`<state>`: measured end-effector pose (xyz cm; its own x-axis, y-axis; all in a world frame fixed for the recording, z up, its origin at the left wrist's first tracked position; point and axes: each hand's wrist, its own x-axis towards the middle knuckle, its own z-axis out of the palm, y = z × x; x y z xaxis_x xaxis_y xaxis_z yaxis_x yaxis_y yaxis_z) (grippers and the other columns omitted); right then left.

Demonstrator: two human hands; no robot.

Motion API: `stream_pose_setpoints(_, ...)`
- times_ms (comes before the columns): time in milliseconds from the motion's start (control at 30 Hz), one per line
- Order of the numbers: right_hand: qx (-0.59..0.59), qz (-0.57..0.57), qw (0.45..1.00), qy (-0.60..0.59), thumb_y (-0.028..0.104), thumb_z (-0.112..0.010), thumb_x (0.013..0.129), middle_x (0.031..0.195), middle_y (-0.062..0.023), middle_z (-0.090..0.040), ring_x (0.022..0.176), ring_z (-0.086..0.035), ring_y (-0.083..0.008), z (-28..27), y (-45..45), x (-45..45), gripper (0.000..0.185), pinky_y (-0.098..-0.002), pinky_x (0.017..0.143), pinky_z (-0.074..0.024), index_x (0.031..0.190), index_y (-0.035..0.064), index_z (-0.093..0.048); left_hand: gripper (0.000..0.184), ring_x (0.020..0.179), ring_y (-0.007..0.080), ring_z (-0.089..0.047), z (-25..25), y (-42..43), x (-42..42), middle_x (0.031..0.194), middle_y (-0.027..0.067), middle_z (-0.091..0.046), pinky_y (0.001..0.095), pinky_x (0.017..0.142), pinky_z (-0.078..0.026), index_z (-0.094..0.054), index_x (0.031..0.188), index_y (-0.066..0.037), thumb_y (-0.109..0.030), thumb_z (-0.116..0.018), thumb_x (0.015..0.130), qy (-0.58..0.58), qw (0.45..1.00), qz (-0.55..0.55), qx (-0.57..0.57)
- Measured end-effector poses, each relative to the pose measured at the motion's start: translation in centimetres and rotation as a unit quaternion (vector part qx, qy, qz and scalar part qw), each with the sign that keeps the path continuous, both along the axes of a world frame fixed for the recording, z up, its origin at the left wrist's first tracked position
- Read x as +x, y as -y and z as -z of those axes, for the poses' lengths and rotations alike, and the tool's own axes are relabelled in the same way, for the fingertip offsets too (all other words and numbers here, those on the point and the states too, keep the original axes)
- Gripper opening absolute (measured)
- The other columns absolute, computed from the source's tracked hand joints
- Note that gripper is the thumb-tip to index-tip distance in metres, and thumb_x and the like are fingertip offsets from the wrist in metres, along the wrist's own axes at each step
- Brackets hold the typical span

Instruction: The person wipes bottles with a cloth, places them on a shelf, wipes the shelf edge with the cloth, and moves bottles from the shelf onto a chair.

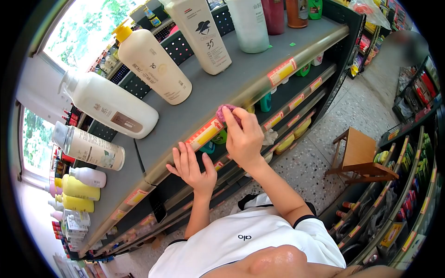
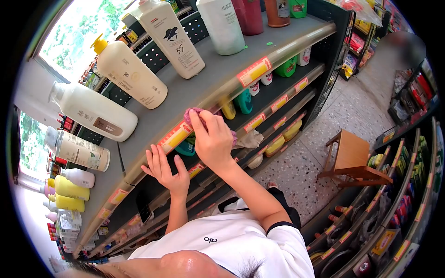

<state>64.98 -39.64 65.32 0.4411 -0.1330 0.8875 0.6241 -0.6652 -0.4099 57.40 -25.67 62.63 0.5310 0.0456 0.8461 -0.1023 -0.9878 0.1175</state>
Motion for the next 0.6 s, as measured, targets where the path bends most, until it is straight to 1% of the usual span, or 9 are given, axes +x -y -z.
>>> stream_pose_setpoints(33, -0.008, 0.017, 1.0, 0.008, 0.004, -0.062, 0.075, 0.102, -0.0066, -0.057, 0.078, -0.058, -0.0229, 0.0, 0.1, 0.3, 0.037, -0.0335, 0.064, -0.0491, 0.112, 0.004, -0.066, 0.051, 0.138, 0.0318, -0.037, 0.0, 0.0, 0.0, 0.141, 0.0162, -0.05, 0.0489, 0.117, -0.001, -0.053, 0.132, 0.004, -0.012, -0.063, 0.084, 0.0, 1.0, -0.002, 0.001)
stream_pose_setpoints(167, -0.006, 0.034, 0.999, 0.0, 0.003, -0.062, 0.075, 0.103, -0.0071, -0.057, 0.08, -0.057, -0.0243, -0.3, 0.3, 0.7, 0.038, -0.0343, 0.065, -0.0493, 0.114, 0.0035, -0.064, 0.052, 0.138, 0.0319, -0.037, 0.3, -0.1, 0.2, 0.141, 0.0164, -0.05, 0.0487, 0.117, 0.0, -0.053, 0.132, 0.004, -0.011, -0.063, 0.083, 0.005, 1.0, -0.006, 0.006)
stream_pose_setpoints(400, -0.019, 0.116, 0.993, -0.028, 0.002, -0.062, 0.078, 0.104, -0.0071, -0.057, 0.08, -0.057, -0.0252, -1.0, 3.0, 3.1, 0.038, -0.0347, 0.065, -0.0495, 0.116, 0.004, -0.063, 0.051, 0.139, 0.031, -0.037, 0.5, -0.2, 0.3, 0.141, 0.0159, -0.051, 0.0476, 0.117, 0.0, -0.053, 0.132, 0.004, -0.012, -0.063, 0.084, 0.015, 1.0, -0.008, 0.008)
stream_pose_setpoints(500, -0.018, 0.139, 0.989, -0.04, 0.002, -0.063, 0.078, 0.104, -0.0072, -0.057, 0.083, -0.057, -0.0258, -0.9, 3.7, 3.9, 0.038, -0.0355, 0.067, -0.0499, 0.116, 0.0036, -0.063, 0.05, 0.136, 0.0304, -0.04, 0.5, 0.0, 0.5, 0.136, 0.0153, -0.054, 0.0468, 0.118, 0.002, -0.057, 0.128, 0.004, -0.014, -0.064, 0.082, 0.025, 1.0, -0.014, 0.001)
stream_pose_setpoints(600, -0.015, 0.151, 0.987, -0.045, 0.001, -0.063, 0.077, 0.106, -0.0082, -0.057, 0.087, -0.058, -0.0271, -1.1, 4.5, 4.5, 0.04, -0.0372, 0.07, -0.0507, 0.117, 0.0032, -0.063, 0.05, 0.136, 0.0301, -0.04, 0.4, 0.1, 0.4, 0.137, 0.0152, -0.054, 0.0468, 0.118, 0.002, -0.057, 0.128, 0.004, -0.014, -0.063, 0.082, 0.027, 1.0, -0.009, -0.002)
